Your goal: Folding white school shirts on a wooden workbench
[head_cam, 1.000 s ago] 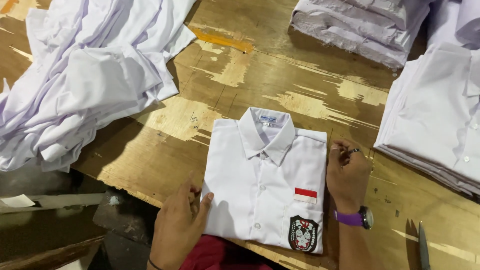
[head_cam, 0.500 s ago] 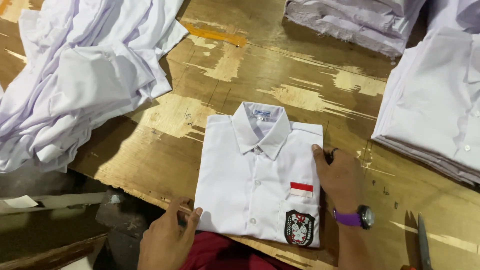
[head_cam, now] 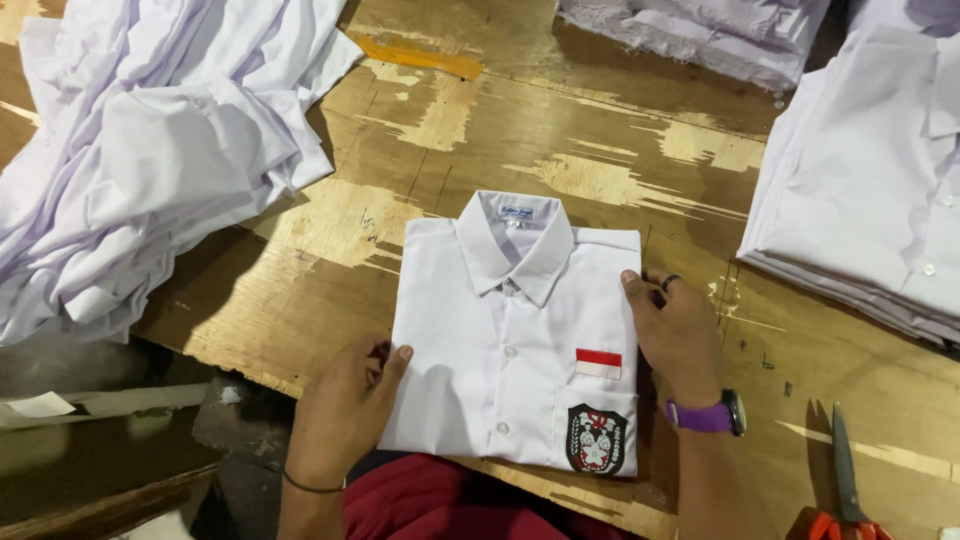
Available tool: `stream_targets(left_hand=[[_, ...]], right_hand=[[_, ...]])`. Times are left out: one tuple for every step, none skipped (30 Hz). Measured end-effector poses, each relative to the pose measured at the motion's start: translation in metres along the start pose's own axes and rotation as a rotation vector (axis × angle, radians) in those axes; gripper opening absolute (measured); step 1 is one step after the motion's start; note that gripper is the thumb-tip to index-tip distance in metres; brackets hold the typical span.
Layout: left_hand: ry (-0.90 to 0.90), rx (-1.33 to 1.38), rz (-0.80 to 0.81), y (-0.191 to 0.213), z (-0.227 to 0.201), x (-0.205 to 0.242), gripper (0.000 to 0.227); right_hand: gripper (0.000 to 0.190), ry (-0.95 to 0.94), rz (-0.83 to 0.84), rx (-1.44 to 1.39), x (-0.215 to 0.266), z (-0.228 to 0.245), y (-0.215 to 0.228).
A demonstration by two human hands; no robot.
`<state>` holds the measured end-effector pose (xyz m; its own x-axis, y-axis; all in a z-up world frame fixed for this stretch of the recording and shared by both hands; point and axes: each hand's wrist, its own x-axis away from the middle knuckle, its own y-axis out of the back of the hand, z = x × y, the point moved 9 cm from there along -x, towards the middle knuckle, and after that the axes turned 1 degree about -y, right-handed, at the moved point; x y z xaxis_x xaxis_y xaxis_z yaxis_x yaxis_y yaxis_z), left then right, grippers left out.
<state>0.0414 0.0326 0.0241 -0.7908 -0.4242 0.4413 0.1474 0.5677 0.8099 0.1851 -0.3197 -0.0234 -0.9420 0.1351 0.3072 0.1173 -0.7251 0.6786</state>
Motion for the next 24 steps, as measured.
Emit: stream_targets(left_hand=[[-0.001,0.002,0.001,0.001,-0.005,-0.008,0.043],[-0.043,0.062,0.025,0.000,-0.014,-0.015,0.045],[-0.082,0.121,0.047,0.000,-0.021,-0.022,0.046],[-0.080,0.122,0.047,0.005,-0.027,-0.024,0.046],[-0.104,0.192,0.010,0.014,-0.036,-0.027,0.052],[-0.129,0.261,-0.026,0.022,-0.045,-0.029,0.060],[-0.131,0.261,-0.022,0.022,-0.047,-0.034,0.060],[-0.138,0.280,-0.029,0.023,-0.049,-0.040,0.063],[-0.142,0.300,-0.039,0.025,-0.050,-0.044,0.066],[-0.140,0.302,-0.037,0.021,-0.048,-0.050,0.066],[-0.145,0.320,-0.030,0.017,-0.047,-0.056,0.064],[-0.149,0.337,-0.023,0.014,-0.047,-0.062,0.061],[-0.149,0.339,-0.023,0.008,-0.045,-0.065,0.061],[-0.162,0.360,-0.023,0.002,-0.045,-0.067,0.054],[-0.177,0.382,-0.023,-0.004,-0.046,-0.071,0.048],[-0.178,0.384,-0.023,-0.005,-0.046,-0.069,0.048],[-0.165,0.410,-0.004,-0.009,-0.045,-0.068,0.052],[-0.152,0.437,0.015,-0.012,-0.044,-0.066,0.057],[-0.151,0.437,0.016,-0.006,-0.051,-0.055,0.057],[-0.169,0.440,0.060,-0.002,-0.060,-0.044,0.060],[-0.188,0.444,0.103,0.002,-0.070,-0.032,0.063],[-0.186,0.445,0.104,0.002,-0.065,-0.029,0.063],[-0.186,0.423,0.132,0.000,-0.061,-0.025,0.070],[-0.185,0.401,0.160,-0.002,-0.057,-0.021,0.077]], right_hand=[[0.053,0.000,-0.001,0.002,-0.005,-0.006,-0.002],[0.049,0.049,0.006,-0.033,-0.009,-0.008,-0.004],[0.045,0.098,0.016,-0.069,-0.013,-0.009,-0.008],[0.045,0.098,0.018,-0.068,-0.011,-0.004,-0.007],[0.047,0.026,0.021,-0.103,-0.009,-0.005,-0.007],[0.051,-0.046,0.024,-0.138,-0.007,-0.007,-0.006],[0.051,-0.050,0.021,-0.137,-0.007,-0.008,-0.006],[0.050,-0.045,0.029,-0.163,-0.006,-0.009,-0.007],[0.049,-0.038,0.041,-0.189,-0.006,-0.008,-0.008],[0.049,-0.039,0.042,-0.186,-0.001,-0.005,-0.006],[0.047,-0.030,0.042,-0.200,0.002,0.000,-0.003],[0.044,-0.022,0.042,-0.215,0.006,0.005,-0.001],[0.044,-0.021,0.042,-0.213,0.006,0.004,-0.002],[0.044,0.016,0.050,-0.252,0.006,0.006,-0.004],[0.043,0.053,0.058,-0.290,0.006,0.008,-0.005],[0.043,0.054,0.056,-0.289,0.002,0.004,-0.008],[0.043,0.089,0.062,-0.361,-0.001,0.002,-0.011],[0.042,0.123,0.068,-0.433,-0.004,0.000,-0.015],[0.042,0.122,0.069,-0.432,-0.006,-0.005,-0.016],[0.044,0.152,0.091,-0.478,-0.008,-0.006,-0.018],[0.045,0.183,0.113,-0.524,-0.010,-0.006,-0.020],[0.045,0.182,0.114,-0.522,-0.009,-0.006,-0.020],[0.048,0.192,0.147,-0.567,-0.008,-0.003,-0.022],[0.052,0.202,0.180,-0.612,-0.006,-0.001,-0.023]])
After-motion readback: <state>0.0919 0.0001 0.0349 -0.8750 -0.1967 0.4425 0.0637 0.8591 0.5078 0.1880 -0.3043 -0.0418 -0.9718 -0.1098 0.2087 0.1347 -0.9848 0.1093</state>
